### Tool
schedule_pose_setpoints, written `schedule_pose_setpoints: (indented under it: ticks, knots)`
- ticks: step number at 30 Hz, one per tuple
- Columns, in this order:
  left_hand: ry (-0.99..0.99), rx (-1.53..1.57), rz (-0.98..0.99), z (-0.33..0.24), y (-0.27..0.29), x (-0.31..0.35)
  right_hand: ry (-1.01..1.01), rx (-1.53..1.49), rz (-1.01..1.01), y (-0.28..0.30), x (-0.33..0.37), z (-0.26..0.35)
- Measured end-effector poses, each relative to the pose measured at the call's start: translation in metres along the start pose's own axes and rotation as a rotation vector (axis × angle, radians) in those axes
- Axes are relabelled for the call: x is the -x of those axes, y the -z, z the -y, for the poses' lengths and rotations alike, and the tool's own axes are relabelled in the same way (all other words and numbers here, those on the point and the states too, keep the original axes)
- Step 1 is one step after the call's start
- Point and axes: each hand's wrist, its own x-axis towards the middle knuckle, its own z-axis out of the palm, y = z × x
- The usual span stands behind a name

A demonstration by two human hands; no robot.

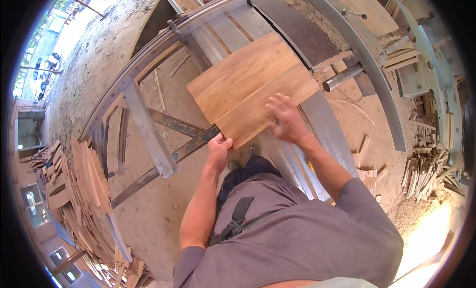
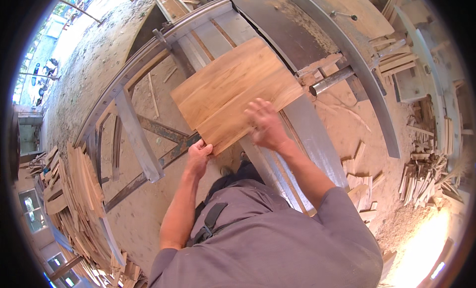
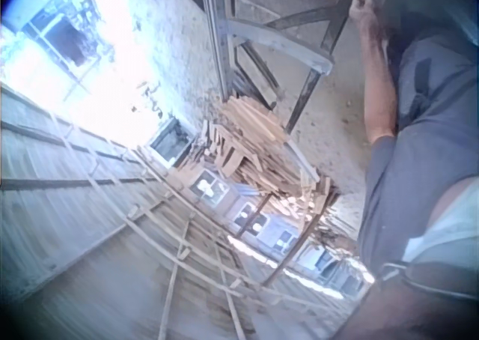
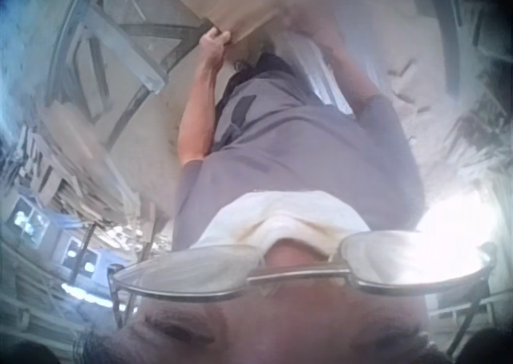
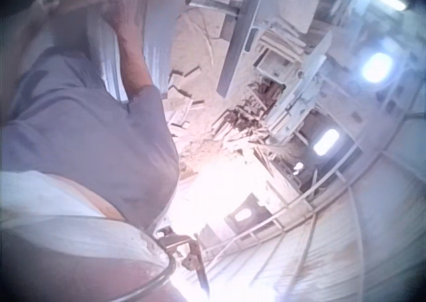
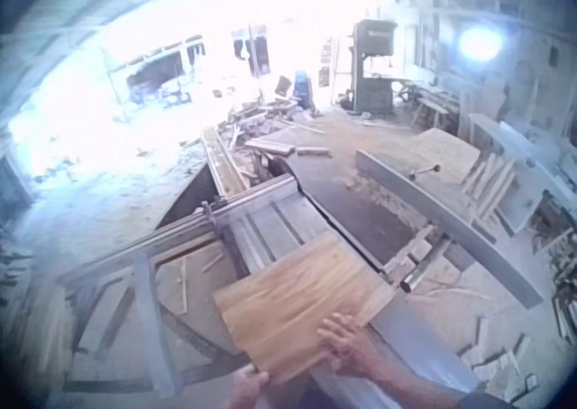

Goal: The person picks up wooden boards from a pile, places them individually onto a sliding table saw, and pushes the table to cut the wood before returning the pieces to the pile.

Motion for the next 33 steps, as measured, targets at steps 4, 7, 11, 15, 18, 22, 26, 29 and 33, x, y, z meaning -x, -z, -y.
schedule_pose_setpoints:
  ticks: [4,7,11,15,18,22,26,29,33]
  knots:
    - [-0.102,-0.931,-0.165,-0.044,0.053,-0.026,0.015,0.010,0.132,-0.023,-0.002,0.006]
    - [-0.712,-1.123,-0.609,-0.028,0.096,-0.061,0.026,0.004,0.151,-0.028,-0.005,0.004]
    - [-0.544,-1.557,-0.225,-0.031,0.103,-0.087,0.052,0.050,0.158,-0.029,-0.014,-0.004]
    - [-0.474,-1.700,0.018,-0.024,0.078,-0.087,0.073,0.106,0.097,-0.041,-0.033,-0.013]
    - [-0.549,-1.617,-0.097,-0.020,0.063,-0.078,0.074,0.128,0.067,-0.044,-0.055,-0.014]
    - [-0.581,-1.608,-0.102,-0.018,0.065,-0.077,0.109,0.149,0.051,-0.048,-0.087,-0.025]
    - [-0.574,-1.576,-0.081,-0.018,0.063,-0.065,0.100,0.138,0.092,-0.041,-0.097,-0.021]
    - [-0.565,-1.541,-0.057,-0.020,0.060,-0.052,0.093,0.105,0.132,-0.032,-0.091,-0.019]
    - [-0.359,-1.239,-0.148,-0.069,0.046,-0.047,0.055,0.072,0.149,-0.028,-0.089,-0.015]
